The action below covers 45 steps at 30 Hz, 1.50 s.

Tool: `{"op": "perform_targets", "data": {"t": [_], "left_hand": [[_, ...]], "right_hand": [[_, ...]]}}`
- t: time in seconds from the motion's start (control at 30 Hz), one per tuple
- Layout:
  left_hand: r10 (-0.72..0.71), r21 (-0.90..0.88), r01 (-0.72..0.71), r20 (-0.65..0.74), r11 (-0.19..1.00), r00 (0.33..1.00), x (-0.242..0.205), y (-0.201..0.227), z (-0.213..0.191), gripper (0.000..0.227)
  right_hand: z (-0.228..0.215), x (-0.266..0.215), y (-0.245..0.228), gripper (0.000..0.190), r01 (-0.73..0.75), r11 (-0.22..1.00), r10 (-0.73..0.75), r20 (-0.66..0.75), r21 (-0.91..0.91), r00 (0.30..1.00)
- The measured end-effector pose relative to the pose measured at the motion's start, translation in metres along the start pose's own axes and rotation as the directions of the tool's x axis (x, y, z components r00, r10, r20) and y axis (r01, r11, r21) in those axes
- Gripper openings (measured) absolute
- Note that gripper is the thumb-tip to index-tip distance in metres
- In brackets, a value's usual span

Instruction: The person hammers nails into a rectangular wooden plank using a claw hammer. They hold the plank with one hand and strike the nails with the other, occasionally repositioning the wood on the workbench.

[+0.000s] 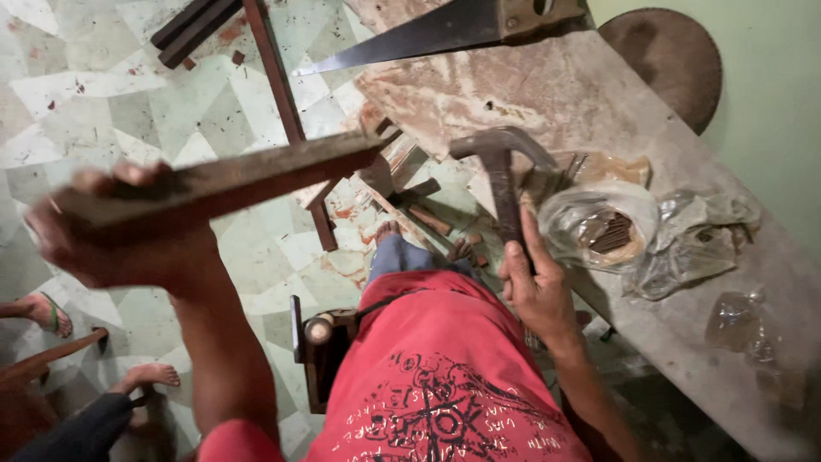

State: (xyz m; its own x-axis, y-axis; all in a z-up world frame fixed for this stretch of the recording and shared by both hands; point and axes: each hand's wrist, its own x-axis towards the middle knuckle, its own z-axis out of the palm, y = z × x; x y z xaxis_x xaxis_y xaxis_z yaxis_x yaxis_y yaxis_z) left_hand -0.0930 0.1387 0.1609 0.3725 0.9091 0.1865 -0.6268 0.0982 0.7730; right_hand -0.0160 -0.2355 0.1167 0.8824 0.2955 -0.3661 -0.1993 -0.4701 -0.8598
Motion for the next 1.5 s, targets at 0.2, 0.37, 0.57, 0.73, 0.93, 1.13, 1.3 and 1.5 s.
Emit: {"op": "perform_targets", "data": {"t": [0.2, 0.37, 0.57, 0.73, 0.93, 1.13, 1.3, 1.5], "left_hand": [[0.063, -0.053, -0.071, -0.146, 0.996, 0.987, -0.02, -0.005, -0.039, 0.024], [0.214, -0.079, -0.205, 0.144, 0.976, 0.966, -0.029, -0.019, -0.089, 0.039], [0.238, -0.107, -0.228, 0.101, 0.968, 0.966, -0.035, -0.024, -0.103, 0.041], [0.279, -0.234, -0.212, 0.303, 0.949, 0.911, -0.031, -0.026, -0.104, 0.041], [0.276, -0.265, -0.193, 0.326, 0.945, 0.904, -0.032, -0.023, -0.103, 0.041], [0.309, -0.253, -0.23, 0.341, 0.94, 0.888, -0.032, -0.024, -0.099, 0.041], [0.268, -0.214, -0.2, 0.365, 0.956, 0.892, -0.035, -0.019, -0.092, 0.036], [0.291, -0.239, -0.212, 0.369, 0.948, 0.883, -0.033, -0.019, -0.088, 0.042]], "right_hand": [[0.027, 0.018, -0.042, 0.055, -0.029, 0.991, 0.05, 0.165, -0.129, 0.985], [0.04, 0.034, -0.064, 0.053, 0.049, 0.994, -0.025, 0.237, -0.096, 0.971], [0.045, 0.045, -0.069, 0.056, -0.096, 0.995, 0.088, 0.291, 0.013, 0.953], [0.052, 0.053, -0.075, 0.063, -0.202, 0.976, 0.168, 0.323, 0.077, 0.931], [0.05, 0.057, -0.068, 0.063, -0.328, 0.935, 0.25, 0.41, 0.132, 0.877], [0.053, 0.052, -0.073, 0.064, -0.339, 0.94, 0.289, 0.413, 0.052, 0.864], [0.047, 0.055, -0.073, 0.067, -0.257, 0.965, 0.253, 0.431, -0.049, 0.866], [0.044, 0.055, -0.071, 0.063, -0.252, 0.967, 0.228, 0.337, 0.03, 0.913]]}}
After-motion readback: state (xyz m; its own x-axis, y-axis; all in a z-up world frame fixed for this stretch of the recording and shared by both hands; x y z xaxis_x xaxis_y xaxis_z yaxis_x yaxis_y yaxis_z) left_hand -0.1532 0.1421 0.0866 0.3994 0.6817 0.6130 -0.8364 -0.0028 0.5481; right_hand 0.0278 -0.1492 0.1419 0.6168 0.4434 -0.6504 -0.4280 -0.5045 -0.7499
